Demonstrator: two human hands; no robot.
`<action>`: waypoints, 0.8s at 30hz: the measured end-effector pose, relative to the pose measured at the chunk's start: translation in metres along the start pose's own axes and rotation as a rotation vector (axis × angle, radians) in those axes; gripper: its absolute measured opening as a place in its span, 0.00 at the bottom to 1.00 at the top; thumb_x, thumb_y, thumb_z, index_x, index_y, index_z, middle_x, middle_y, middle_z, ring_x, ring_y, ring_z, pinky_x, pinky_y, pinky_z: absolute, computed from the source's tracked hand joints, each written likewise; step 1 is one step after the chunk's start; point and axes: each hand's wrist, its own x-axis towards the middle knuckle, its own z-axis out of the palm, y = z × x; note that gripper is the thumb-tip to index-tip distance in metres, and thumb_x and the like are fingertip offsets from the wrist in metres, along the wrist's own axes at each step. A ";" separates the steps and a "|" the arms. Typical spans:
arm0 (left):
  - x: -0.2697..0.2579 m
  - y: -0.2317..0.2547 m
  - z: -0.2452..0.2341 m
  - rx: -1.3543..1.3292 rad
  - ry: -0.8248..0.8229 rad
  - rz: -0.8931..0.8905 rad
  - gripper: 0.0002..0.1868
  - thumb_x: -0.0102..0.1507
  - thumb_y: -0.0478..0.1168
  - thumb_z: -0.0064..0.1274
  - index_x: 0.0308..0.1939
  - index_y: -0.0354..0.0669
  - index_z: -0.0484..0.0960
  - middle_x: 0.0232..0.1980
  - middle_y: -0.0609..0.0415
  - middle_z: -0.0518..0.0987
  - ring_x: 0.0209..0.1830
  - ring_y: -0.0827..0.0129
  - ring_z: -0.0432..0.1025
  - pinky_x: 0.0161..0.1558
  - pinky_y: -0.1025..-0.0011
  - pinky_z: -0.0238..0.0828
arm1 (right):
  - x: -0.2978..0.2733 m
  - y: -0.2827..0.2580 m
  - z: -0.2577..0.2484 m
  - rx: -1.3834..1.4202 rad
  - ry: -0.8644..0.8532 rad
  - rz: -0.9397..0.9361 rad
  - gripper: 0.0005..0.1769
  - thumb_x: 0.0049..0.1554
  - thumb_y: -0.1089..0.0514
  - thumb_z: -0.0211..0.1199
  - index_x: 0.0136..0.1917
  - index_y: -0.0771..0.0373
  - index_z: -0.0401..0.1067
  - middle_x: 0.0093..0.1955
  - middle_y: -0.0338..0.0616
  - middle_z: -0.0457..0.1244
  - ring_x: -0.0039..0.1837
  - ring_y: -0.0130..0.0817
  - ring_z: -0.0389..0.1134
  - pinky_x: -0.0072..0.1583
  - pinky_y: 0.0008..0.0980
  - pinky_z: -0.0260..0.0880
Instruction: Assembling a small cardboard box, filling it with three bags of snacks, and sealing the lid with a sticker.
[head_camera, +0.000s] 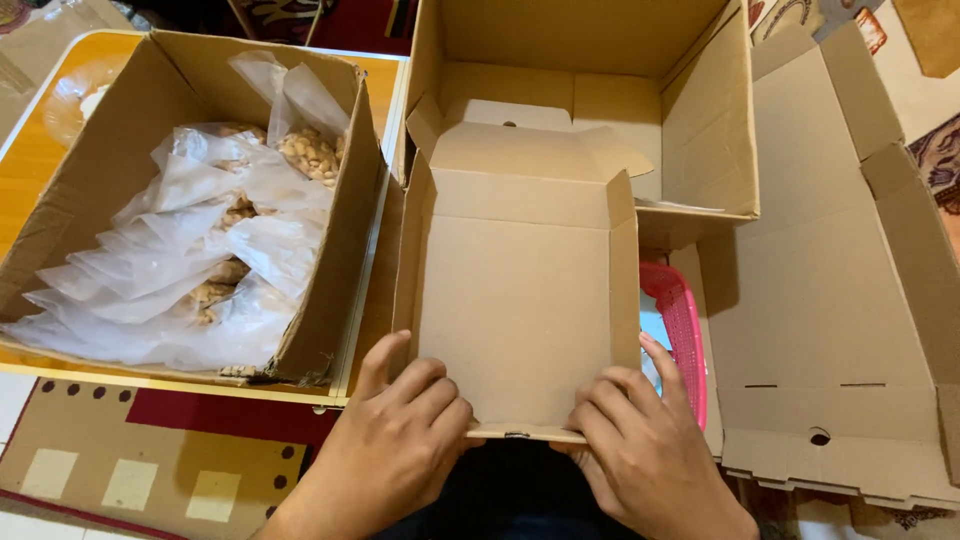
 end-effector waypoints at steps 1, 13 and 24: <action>-0.001 -0.002 -0.001 -0.014 0.047 0.008 0.12 0.66 0.45 0.54 0.30 0.46 0.76 0.32 0.55 0.74 0.45 0.57 0.70 0.66 0.43 0.54 | 0.000 0.000 0.001 0.002 -0.002 0.013 0.06 0.48 0.55 0.64 0.38 0.57 0.73 0.44 0.41 0.65 0.51 0.45 0.64 0.75 0.67 0.48; -0.038 -0.001 0.028 -0.553 0.294 -0.347 0.18 0.52 0.48 0.73 0.28 0.42 0.80 0.75 0.36 0.62 0.78 0.39 0.60 0.73 0.48 0.63 | 0.023 0.084 -0.017 0.722 0.350 0.478 0.35 0.54 0.36 0.60 0.65 0.61 0.63 0.64 0.46 0.63 0.56 0.36 0.71 0.71 0.38 0.66; -0.029 -0.004 0.021 -0.550 0.285 -0.371 0.24 0.48 0.48 0.76 0.24 0.39 0.76 0.71 0.36 0.68 0.74 0.41 0.64 0.73 0.37 0.58 | 0.163 0.213 0.017 0.540 -0.292 1.026 0.58 0.53 0.41 0.65 0.84 0.58 0.36 0.86 0.51 0.40 0.83 0.48 0.45 0.77 0.46 0.47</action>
